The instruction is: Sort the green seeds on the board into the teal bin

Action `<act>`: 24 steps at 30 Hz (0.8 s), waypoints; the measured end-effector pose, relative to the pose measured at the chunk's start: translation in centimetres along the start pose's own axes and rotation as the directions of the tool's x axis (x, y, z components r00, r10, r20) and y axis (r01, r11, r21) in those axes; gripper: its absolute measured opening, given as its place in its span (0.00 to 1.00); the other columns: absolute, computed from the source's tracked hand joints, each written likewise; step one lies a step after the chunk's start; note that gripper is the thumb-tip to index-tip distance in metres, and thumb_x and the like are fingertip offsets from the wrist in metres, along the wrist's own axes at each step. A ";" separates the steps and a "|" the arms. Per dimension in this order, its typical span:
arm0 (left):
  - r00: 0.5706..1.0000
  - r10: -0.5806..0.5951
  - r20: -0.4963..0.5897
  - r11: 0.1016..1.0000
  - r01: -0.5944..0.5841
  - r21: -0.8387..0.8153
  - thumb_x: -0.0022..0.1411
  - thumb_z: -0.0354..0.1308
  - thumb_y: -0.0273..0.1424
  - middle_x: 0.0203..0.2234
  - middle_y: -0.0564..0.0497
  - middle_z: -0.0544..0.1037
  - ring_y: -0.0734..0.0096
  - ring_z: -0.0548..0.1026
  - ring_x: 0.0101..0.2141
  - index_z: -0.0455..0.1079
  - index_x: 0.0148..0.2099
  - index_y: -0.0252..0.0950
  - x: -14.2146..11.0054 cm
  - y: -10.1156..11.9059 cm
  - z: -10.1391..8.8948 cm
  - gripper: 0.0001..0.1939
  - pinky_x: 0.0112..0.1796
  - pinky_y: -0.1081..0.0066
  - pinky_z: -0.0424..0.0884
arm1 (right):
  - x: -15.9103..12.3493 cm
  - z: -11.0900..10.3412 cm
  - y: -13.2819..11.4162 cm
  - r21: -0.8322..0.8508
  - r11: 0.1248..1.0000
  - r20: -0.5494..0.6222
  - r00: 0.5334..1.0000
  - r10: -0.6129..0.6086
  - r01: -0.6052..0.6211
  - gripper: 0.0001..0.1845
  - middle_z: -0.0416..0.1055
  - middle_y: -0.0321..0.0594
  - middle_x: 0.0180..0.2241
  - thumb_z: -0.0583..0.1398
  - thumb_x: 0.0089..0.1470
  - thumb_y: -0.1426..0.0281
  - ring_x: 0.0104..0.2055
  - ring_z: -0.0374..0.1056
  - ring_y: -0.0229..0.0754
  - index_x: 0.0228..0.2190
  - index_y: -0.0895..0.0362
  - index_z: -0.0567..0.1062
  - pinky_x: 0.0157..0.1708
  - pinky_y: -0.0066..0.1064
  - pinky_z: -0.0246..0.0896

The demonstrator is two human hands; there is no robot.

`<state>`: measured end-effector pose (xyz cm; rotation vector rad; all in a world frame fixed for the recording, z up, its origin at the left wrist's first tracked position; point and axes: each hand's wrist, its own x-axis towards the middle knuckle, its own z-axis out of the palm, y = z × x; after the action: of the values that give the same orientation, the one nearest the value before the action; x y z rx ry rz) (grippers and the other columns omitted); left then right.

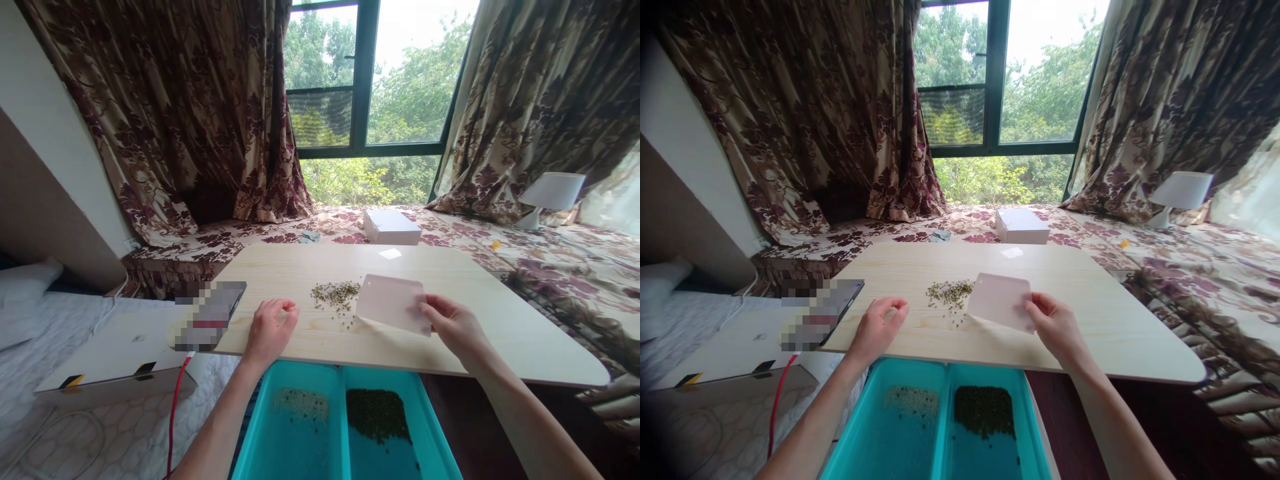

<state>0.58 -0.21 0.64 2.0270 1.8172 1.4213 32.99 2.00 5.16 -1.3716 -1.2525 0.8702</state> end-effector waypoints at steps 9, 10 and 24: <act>1.000 -0.002 0.001 1.000 0.002 0.003 0.58 0.53 0.35 0.31 0.51 0.77 0.63 0.72 0.39 0.71 0.34 0.39 0.0 -0.2 0.1 0.08 0.45 0.62 0.67 | -0.3 0.5 -0.8 0.019 1.000 0.016 1.000 0.016 -0.017 0.16 0.79 0.44 0.26 0.63 0.35 0.61 0.22 0.68 0.40 0.28 0.59 0.78 0.16 0.26 0.62; 1.000 -0.001 0.000 1.000 0.001 0.002 0.58 0.53 0.35 0.31 0.51 0.77 0.63 0.72 0.39 0.71 0.34 0.39 0.0 -0.2 0.1 0.08 0.45 0.62 0.67 | -0.4 0.6 -0.8 0.017 1.000 0.023 1.000 0.017 -0.017 0.17 0.78 0.44 0.25 0.63 0.35 0.61 0.22 0.68 0.40 0.27 0.59 0.78 0.16 0.27 0.62; 1.000 -0.005 0.009 1.000 0.005 -0.007 0.59 0.53 0.34 0.31 0.51 0.77 0.63 0.72 0.39 0.71 0.34 0.39 -0.1 0.1 -0.1 0.07 0.44 0.62 0.67 | -1.5 0.2 -0.9 -0.050 0.999 -0.010 1.000 0.010 -0.010 0.16 0.79 0.44 0.27 0.63 0.40 0.60 0.26 0.72 0.43 0.30 0.58 0.79 0.20 0.28 0.66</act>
<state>0.61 -0.34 0.70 2.0206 1.8095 1.4131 32.36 0.49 5.83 -1.4216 -1.2686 0.8432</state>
